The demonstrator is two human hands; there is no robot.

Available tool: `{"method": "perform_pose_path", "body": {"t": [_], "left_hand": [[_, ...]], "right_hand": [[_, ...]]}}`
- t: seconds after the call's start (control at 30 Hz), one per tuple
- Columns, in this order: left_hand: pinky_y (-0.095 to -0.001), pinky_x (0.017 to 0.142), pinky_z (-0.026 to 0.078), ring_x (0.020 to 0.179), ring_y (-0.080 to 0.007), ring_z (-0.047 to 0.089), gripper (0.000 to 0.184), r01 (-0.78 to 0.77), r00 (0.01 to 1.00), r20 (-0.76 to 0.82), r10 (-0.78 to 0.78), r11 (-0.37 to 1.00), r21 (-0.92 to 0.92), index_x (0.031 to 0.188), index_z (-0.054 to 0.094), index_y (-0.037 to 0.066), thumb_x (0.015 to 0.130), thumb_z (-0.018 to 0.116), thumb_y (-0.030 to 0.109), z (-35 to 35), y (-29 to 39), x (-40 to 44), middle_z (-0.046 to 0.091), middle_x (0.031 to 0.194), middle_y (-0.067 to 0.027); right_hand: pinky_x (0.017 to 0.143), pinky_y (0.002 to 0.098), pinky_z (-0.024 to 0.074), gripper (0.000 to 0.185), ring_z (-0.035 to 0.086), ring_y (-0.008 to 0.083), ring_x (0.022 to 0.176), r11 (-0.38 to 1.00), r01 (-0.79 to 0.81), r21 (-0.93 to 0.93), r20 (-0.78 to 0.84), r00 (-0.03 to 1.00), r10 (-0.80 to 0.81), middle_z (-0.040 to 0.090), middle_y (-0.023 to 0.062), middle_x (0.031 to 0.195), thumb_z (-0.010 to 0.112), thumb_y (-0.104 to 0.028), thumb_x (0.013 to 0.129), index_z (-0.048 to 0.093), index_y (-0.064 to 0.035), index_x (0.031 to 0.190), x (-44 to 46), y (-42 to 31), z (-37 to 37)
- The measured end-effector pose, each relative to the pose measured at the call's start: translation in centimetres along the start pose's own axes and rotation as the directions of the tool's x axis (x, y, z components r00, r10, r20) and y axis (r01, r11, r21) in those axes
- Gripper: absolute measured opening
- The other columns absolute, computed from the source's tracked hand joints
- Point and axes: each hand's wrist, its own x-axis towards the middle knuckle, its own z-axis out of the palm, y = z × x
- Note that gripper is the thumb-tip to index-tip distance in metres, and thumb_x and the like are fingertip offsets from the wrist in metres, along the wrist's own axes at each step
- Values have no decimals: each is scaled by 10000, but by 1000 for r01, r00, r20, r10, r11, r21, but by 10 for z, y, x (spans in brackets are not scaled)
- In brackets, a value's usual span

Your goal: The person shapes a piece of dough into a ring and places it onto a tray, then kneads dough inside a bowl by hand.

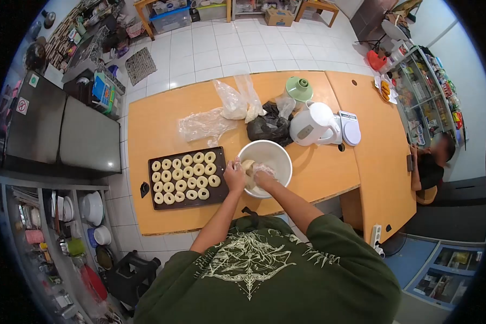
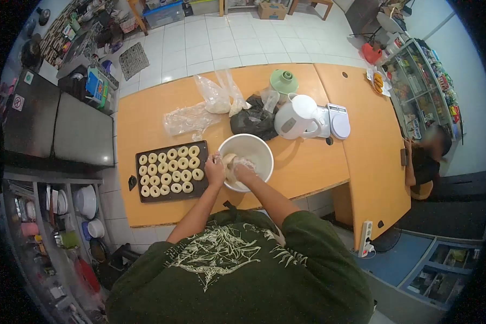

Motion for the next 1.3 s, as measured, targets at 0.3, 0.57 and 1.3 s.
{"method": "perform_pose_path", "body": {"t": [0.3,0.57,1.3], "left_hand": [[-507,654,446,770,-470,592,397,-28,1000,-1,28,999,37,826,568,-21,964,503,345,-1,0,-1,614,772,-270],[-491,647,443,741,-447,599,406,2,999,-34,-1,999,40,808,569,-29,957,518,344,1,5,-3,610,747,-257],[-455,628,428,652,-399,558,424,46,999,-8,-46,999,-7,748,541,-39,950,549,333,-1,3,-4,593,696,-226]], "right_hand": [[931,497,453,480,608,402,1049,944,-301,137,-186,928,323,635,226,1123,547,-402,888,588,-54,1216,45,15,24],[1011,480,386,660,488,443,1152,935,-161,317,-322,909,266,519,264,1234,635,-441,811,432,-93,1334,56,41,45],[966,479,425,491,523,415,1123,990,-132,49,-96,986,137,510,255,1208,549,-416,869,525,-85,1231,-13,27,29]]}}
